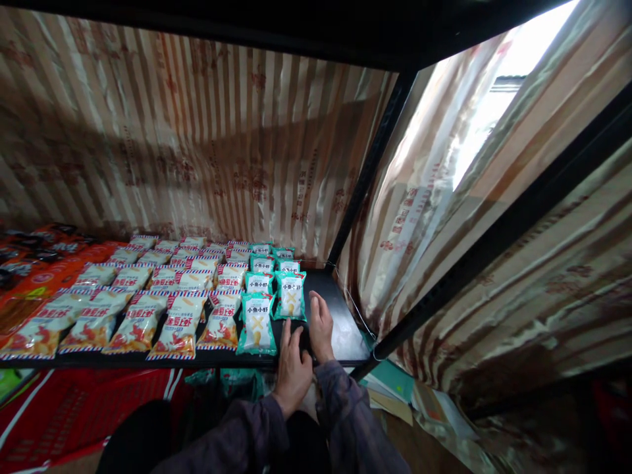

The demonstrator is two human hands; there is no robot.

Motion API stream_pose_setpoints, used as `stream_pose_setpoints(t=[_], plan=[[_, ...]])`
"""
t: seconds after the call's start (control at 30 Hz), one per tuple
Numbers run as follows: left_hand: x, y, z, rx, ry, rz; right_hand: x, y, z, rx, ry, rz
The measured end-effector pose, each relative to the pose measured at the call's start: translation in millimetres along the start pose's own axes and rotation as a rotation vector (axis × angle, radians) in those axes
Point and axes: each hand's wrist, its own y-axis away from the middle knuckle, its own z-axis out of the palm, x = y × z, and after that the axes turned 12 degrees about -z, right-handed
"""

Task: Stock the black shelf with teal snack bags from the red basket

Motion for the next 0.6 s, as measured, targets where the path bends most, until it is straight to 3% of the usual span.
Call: stream_pose_setpoints(t=[0.13,0.23,0.3,0.43,0.53,0.6], plan=[[-31.4,33.7,-30.7,-0.101,0.117,0.043,-40.3,50.8,-9.4,-0.088,-0.052,-0.118],[-74.6,62.2,-68.7,-0.207,0.051,0.066,-64.0,108.1,-12.2,-0.257,-0.061,-0.254],[-106.9,79.6,-93.9,-0.239,-0.047,-0.052,-66.6,147.8,-6.2,-0.366,-0.074,-0.265],[-159.2,94.6,-129.1,-0.102,-0.265,-0.377,-34.3,218.9,24.9,-0.679,0.007,0.034],[-183.7,85.9,-141.3,-0.055,-0.312,-0.547,3.0,259.0,49.2,-0.826,0.231,0.301],[-196.3,77.0,-146.2,-0.021,-0.309,-0.614,22.2,277.6,59.5,-0.886,0.294,0.377]])
